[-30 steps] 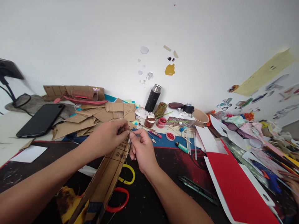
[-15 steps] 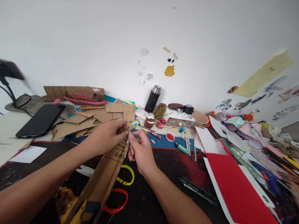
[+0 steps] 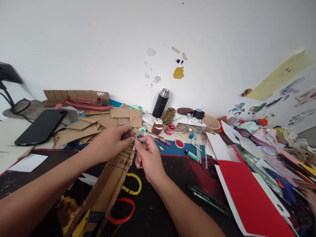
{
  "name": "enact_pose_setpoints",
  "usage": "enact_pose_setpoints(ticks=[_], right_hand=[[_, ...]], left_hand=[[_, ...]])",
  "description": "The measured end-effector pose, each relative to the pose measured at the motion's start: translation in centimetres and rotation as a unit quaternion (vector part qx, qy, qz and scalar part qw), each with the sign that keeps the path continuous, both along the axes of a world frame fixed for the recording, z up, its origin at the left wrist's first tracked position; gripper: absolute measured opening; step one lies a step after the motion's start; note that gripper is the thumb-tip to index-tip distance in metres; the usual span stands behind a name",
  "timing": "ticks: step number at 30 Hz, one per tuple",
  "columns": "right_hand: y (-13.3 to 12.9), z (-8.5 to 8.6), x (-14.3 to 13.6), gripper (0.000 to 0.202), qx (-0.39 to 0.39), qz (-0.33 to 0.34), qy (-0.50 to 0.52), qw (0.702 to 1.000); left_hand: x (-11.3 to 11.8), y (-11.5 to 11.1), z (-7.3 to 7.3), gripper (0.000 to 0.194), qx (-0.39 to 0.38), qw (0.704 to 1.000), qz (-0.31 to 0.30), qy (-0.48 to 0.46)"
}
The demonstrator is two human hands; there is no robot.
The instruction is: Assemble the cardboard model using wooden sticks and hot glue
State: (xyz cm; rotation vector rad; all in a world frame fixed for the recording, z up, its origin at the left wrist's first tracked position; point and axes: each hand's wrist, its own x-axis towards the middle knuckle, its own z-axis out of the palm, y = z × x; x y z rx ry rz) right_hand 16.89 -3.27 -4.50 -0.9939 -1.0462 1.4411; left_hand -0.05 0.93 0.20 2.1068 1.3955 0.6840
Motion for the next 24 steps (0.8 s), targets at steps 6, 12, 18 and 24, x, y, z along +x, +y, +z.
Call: enact_pose_setpoints(ticks=[6, 12, 18, 24], right_hand=[[-0.13, 0.09, -0.04, 0.039, -0.004, 0.001, 0.001, 1.0], [-0.14, -0.03, -0.07, 0.04, 0.004, 0.008, 0.011, 1.0], [-0.09, -0.01, -0.09, 0.038, -0.003, 0.002, 0.006, 1.0], [-0.04, 0.0, -0.06, 0.038, -0.003, 0.0, 0.013, 1.0]], left_hand=[[-0.04, 0.02, 0.2, 0.038, -0.007, 1.0, -0.006, 0.005], [-0.2, 0.18, -0.05, 0.037, -0.006, 1.0, -0.008, -0.01], [-0.19, 0.14, -0.08, 0.035, -0.015, 1.0, -0.011, -0.018], [-0.14, 0.06, 0.03, 0.038, -0.02, 1.0, -0.005, -0.003]])
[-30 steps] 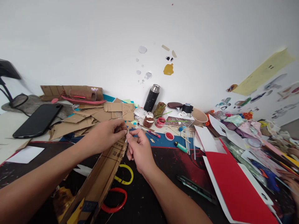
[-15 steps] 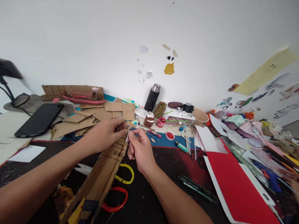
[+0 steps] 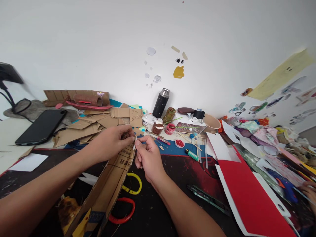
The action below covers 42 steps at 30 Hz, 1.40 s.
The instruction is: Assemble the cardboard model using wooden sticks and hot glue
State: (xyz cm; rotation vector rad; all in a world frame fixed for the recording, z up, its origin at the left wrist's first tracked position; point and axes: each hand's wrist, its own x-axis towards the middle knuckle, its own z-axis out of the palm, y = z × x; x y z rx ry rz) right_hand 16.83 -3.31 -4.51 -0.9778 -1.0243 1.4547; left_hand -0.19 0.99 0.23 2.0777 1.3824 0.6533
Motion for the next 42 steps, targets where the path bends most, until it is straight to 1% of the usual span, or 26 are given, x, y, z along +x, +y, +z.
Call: enact_pose_setpoints(ticks=[5, 10, 19, 30, 37, 42], right_hand=[[0.02, 0.0, -0.06, 0.04, -0.002, -0.002, 0.003, 1.0], [-0.03, -0.08, -0.09, 0.043, -0.001, 0.006, 0.005, 1.0], [0.08, -0.09, -0.05, 0.039, -0.001, 0.003, -0.001, 1.0], [0.11, -0.19, 0.01, 0.042, -0.006, 0.0, -0.009, 1.0], [-0.02, -0.32, -0.08, 0.047, -0.005, -0.001, 0.01, 1.0], [-0.01, -0.25, -0.05, 0.046, -0.007, 0.004, -0.001, 1.0]], left_hand=[[0.0, 0.05, -0.06, 0.037, -0.006, 1.0, -0.002, -0.001], [0.01, 0.2, -0.22, 0.041, -0.004, 1.0, 0.0, -0.005], [0.24, 0.0, 0.13, 0.042, -0.015, 1.0, 0.004, 0.009], [0.56, -0.24, 0.39, 0.039, -0.011, 1.0, 0.009, 0.007], [0.11, 0.24, -0.12, 0.04, -0.016, 1.0, 0.0, -0.007], [-0.04, 0.49, -0.42, 0.04, -0.027, 1.0, -0.002, -0.016]])
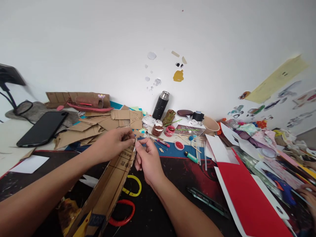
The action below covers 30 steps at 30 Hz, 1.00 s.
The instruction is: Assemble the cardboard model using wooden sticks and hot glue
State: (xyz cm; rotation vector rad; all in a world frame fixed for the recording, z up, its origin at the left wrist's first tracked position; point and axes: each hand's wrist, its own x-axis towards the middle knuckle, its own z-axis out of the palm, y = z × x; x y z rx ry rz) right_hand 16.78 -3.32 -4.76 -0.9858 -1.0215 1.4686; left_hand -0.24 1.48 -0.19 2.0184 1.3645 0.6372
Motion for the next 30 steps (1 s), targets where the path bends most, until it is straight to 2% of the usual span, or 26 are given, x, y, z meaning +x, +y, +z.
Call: enact_pose_setpoints(ticks=[30], right_hand=[[0.12, 0.11, 0.02, 0.04, -0.002, -0.01, -0.006, 1.0]], left_hand=[[0.06, -0.23, 0.08, 0.039, 0.021, 1.0, -0.003, -0.002]])
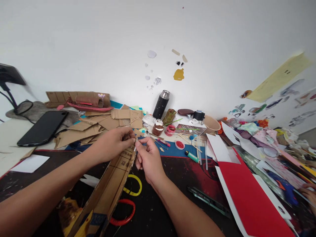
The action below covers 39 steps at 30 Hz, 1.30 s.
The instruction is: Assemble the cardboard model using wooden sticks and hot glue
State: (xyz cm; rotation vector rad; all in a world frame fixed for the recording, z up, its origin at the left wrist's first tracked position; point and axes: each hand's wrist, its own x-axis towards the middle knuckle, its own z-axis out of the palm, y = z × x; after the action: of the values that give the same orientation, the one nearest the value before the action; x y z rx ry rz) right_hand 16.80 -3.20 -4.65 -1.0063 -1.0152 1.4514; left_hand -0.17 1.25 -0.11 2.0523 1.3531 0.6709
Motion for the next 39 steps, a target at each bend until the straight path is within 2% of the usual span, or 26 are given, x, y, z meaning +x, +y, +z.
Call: enact_pose_setpoints(ticks=[39], right_hand=[[-0.02, 0.03, 0.03, 0.043, 0.004, 0.0, -0.004, 1.0]], left_hand=[[0.11, -0.11, 0.05, 0.036, -0.002, 1.0, -0.001, -0.003]])
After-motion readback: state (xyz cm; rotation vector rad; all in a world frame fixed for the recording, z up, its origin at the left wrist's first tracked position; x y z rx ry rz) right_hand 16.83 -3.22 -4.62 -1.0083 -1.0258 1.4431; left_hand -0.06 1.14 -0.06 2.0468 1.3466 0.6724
